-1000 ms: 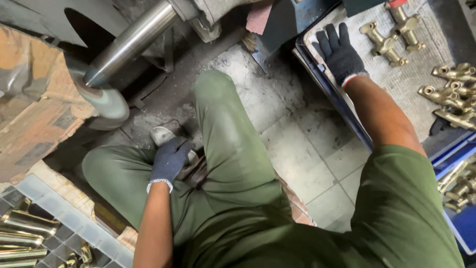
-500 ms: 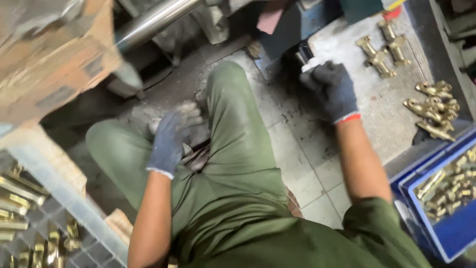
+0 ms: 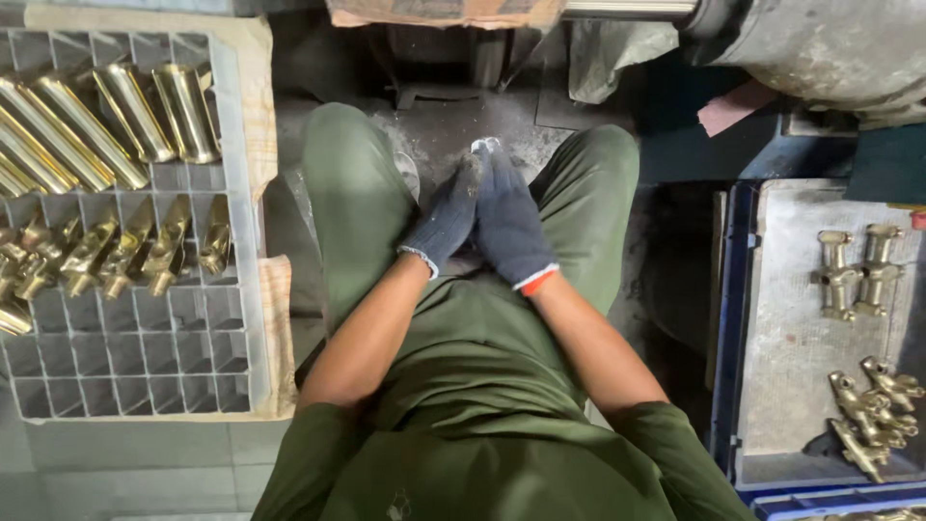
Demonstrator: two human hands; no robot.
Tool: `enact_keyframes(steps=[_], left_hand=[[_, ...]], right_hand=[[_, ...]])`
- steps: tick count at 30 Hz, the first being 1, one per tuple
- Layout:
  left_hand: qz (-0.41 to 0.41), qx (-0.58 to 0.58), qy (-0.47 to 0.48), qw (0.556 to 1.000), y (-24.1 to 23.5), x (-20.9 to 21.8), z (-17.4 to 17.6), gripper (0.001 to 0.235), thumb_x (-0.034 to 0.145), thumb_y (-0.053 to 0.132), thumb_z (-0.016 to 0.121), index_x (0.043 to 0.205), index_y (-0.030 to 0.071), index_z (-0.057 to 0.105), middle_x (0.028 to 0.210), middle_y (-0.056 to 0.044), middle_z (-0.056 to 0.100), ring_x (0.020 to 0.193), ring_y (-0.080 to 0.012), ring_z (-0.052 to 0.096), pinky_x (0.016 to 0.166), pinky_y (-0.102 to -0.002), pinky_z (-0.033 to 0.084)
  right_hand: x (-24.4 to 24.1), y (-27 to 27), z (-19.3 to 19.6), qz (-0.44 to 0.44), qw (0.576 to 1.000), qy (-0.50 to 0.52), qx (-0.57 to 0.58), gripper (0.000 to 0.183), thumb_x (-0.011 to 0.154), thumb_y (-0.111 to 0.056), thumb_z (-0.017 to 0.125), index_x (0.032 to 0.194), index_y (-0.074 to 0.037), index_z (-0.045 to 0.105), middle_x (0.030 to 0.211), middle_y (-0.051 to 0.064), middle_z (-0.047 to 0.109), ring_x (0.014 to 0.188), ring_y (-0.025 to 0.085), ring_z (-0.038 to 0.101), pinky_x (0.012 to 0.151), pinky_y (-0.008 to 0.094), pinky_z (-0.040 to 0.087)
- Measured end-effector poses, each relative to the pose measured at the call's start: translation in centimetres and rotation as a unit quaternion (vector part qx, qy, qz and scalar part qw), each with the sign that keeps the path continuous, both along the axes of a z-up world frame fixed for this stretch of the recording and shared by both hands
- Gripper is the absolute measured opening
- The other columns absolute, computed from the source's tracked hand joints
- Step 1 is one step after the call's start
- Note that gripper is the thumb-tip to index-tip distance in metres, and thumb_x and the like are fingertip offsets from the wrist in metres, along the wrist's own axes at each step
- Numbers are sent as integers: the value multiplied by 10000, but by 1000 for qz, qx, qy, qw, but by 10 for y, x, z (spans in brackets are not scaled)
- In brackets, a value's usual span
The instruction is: The person handles brass-colored metal faucet components, turning them over and moving them between containers while working at a polishing or grinding station.
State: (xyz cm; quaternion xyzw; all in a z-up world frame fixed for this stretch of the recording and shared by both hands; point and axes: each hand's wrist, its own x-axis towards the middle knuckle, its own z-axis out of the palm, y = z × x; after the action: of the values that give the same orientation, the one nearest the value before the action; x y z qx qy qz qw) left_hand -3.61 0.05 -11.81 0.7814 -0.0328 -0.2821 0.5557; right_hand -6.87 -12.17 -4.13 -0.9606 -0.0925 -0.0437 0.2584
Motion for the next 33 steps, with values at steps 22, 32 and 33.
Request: enact_keyframes(steps=[22,32,33], left_hand=[[113,-257,36,959,-10,24,16,497,1018,270,632,1401,-36,547,1328,-137,660,1226,-222,610,1077,-362,479],[77,-81,-145,983,-21,21,-11,461,1071,306,492,1452,49,529,1418,-211,619,1337,-353,588,1116,-396,446],[74,-70,-132,986,-22,18,-13,471,1070,311,489,1455,43,524,1428,-205,612,1341,-341,583,1113,-389,445]], right_hand=[[1,-23,-7,-41,853,217,473,743,890,88,599,1581,18,335,1538,137,496,1418,194,477,1184,306,390],[3,-15,-6,-49,974,85,202,779,900,7,637,1595,52,289,1601,314,388,1496,425,392,1204,411,351],[1,-18,-6,-41,974,108,193,792,879,-15,637,1588,48,289,1591,312,395,1477,425,404,1188,408,368]])
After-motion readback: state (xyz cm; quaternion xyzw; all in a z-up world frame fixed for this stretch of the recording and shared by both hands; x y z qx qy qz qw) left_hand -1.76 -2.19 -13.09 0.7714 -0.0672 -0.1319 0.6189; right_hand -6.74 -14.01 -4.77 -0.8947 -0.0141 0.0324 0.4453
